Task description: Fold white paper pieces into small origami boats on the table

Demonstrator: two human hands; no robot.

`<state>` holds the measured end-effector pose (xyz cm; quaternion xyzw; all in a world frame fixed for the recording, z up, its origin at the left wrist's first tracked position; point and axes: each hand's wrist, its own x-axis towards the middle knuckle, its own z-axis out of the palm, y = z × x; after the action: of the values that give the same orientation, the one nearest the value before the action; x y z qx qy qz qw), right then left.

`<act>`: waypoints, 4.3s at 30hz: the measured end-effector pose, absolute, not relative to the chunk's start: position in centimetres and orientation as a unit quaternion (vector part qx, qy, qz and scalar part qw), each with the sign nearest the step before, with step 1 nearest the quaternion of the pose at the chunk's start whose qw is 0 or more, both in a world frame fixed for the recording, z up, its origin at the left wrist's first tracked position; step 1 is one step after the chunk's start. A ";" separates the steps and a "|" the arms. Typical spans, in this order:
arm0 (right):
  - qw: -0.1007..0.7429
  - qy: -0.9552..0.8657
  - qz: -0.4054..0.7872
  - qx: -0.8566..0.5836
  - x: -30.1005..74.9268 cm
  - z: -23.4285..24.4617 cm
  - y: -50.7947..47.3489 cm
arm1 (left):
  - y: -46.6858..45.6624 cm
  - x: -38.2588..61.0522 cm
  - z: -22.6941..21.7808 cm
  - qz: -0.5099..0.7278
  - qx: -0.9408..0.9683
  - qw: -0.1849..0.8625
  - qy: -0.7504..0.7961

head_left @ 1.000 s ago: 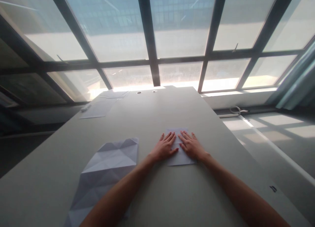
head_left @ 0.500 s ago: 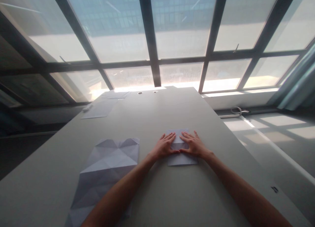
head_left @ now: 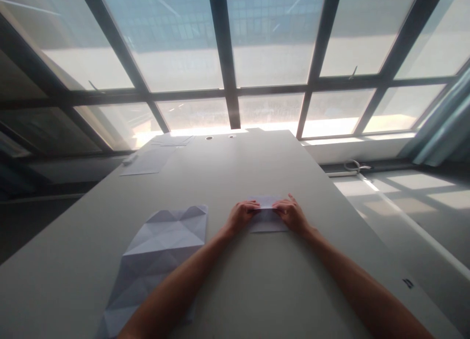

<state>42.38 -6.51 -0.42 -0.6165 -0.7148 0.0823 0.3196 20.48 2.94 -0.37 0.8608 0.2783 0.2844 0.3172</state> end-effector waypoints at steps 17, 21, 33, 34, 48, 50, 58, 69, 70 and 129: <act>0.551 -0.484 0.234 -0.638 41.6 -2.0 -5.4 | 2.1 21.3 0.0 0.418 0.751 0.333 0.387; 0.476 -0.536 0.147 -0.681 41.3 -2.2 -5.5 | 1.3 21.4 -0.2 0.316 0.873 0.174 0.329; 0.191 -0.685 -0.041 -0.701 38.6 -1.1 -6.7 | 0.0 21.9 -0.3 0.066 0.956 0.075 0.277; 0.179 -0.715 -0.028 -0.675 38.3 -1.2 -6.7 | -0.1 21.9 -0.2 0.069 0.956 0.075 0.277; 0.135 -0.731 0.025 -0.668 38.3 -2.5 -6.5 | 0.1 22.0 -1.0 0.077 0.951 0.058 0.293; 0.133 -0.729 0.025 -0.671 38.2 -2.5 -6.5 | 0.1 22.0 -1.1 0.080 0.951 0.057 0.294; 0.118 -0.727 0.028 -0.675 38.1 -2.1 -6.5 | 0.1 21.9 -0.8 0.051 0.952 0.042 0.300; 0.115 -0.725 0.032 -0.679 38.0 -1.6 -6.7 | 0.0 21.9 -1.0 0.046 0.947 0.036 0.317; 0.115 -0.723 0.031 -0.681 37.9 -1.6 -6.7 | 0.0 21.9 -1.0 0.046 0.946 0.034 0.319; 0.090 -0.655 0.043 -0.749 40.3 -2.0 -6.4 | 0.0 21.4 -0.8 0.028 0.938 0.037 0.342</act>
<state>40.27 -6.43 -2.00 -0.7488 -0.6552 0.0434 0.0900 21.40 0.01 -0.79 0.9384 0.3422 0.0279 0.0375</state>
